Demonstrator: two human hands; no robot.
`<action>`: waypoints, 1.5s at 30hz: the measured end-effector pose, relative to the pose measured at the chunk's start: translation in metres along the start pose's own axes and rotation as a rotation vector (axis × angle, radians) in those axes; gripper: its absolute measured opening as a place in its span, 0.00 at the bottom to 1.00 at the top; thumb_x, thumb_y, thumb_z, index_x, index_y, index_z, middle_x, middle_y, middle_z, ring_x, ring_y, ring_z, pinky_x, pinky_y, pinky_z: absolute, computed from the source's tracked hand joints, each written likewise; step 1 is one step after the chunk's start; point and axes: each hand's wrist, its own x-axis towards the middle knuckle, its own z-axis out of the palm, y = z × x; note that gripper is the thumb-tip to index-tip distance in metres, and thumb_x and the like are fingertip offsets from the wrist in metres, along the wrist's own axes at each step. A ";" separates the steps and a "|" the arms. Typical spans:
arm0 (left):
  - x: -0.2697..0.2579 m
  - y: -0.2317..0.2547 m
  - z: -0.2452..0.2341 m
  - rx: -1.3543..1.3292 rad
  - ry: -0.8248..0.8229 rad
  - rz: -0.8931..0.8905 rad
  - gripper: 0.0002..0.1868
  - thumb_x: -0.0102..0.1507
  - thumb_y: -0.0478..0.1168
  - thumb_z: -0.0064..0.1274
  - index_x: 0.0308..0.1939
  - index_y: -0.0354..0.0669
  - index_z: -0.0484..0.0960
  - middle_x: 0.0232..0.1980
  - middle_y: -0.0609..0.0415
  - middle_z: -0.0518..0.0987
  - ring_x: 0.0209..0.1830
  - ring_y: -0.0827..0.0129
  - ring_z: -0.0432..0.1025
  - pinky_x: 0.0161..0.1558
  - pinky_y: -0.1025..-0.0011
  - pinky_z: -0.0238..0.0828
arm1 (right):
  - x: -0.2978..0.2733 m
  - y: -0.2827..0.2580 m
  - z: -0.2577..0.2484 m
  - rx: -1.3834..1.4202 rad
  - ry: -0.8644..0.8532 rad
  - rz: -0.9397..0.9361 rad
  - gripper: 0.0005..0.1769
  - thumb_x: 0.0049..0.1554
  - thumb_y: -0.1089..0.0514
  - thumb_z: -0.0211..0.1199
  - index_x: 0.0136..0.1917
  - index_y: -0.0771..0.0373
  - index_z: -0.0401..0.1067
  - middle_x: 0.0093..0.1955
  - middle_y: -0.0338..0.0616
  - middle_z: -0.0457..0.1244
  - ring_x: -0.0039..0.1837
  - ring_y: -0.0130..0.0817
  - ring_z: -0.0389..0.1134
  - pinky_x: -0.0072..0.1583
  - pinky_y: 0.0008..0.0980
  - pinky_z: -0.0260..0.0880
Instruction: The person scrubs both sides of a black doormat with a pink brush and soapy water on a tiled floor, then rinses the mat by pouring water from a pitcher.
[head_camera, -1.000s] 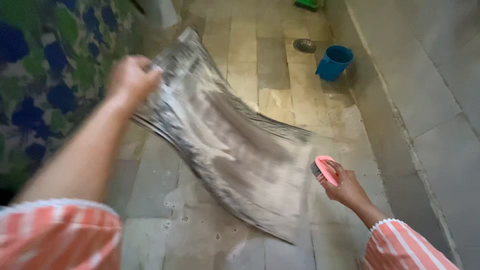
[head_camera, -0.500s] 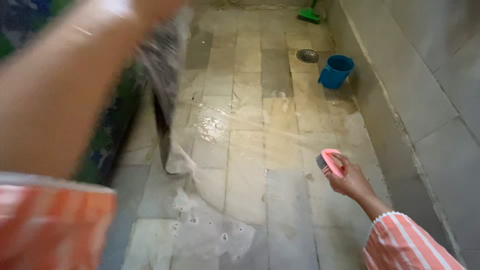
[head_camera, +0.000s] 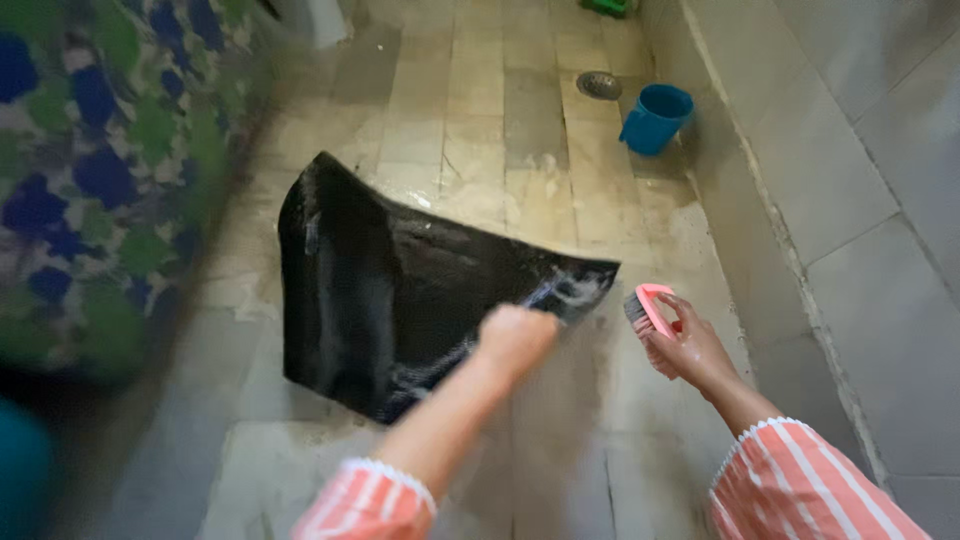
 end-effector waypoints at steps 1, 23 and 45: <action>-0.008 0.015 0.014 -0.058 0.043 0.010 0.06 0.60 0.38 0.52 0.32 0.49 0.85 0.30 0.50 0.84 0.30 0.58 0.82 0.30 0.59 0.79 | -0.003 0.001 0.000 -0.001 -0.013 0.013 0.46 0.49 0.43 0.69 0.77 0.52 0.60 0.55 0.57 0.70 0.53 0.48 0.74 0.55 0.46 0.74; -0.054 -0.032 0.061 -0.512 0.389 -0.687 0.16 0.57 0.44 0.59 0.48 0.49 0.84 0.54 0.48 0.80 0.57 0.53 0.75 0.59 0.54 0.72 | -0.005 0.030 0.076 -0.287 0.115 0.136 0.35 0.59 0.44 0.61 0.78 0.44 0.59 0.70 0.69 0.54 0.57 0.69 0.69 0.59 0.53 0.72; -0.203 -0.304 0.207 -0.653 0.429 -1.371 0.22 0.64 0.50 0.60 0.48 0.32 0.83 0.48 0.34 0.83 0.50 0.41 0.77 0.54 0.52 0.69 | 0.016 0.025 0.168 -0.314 0.235 -0.154 0.43 0.53 0.61 0.65 0.79 0.43 0.58 0.68 0.64 0.58 0.64 0.64 0.63 0.65 0.52 0.66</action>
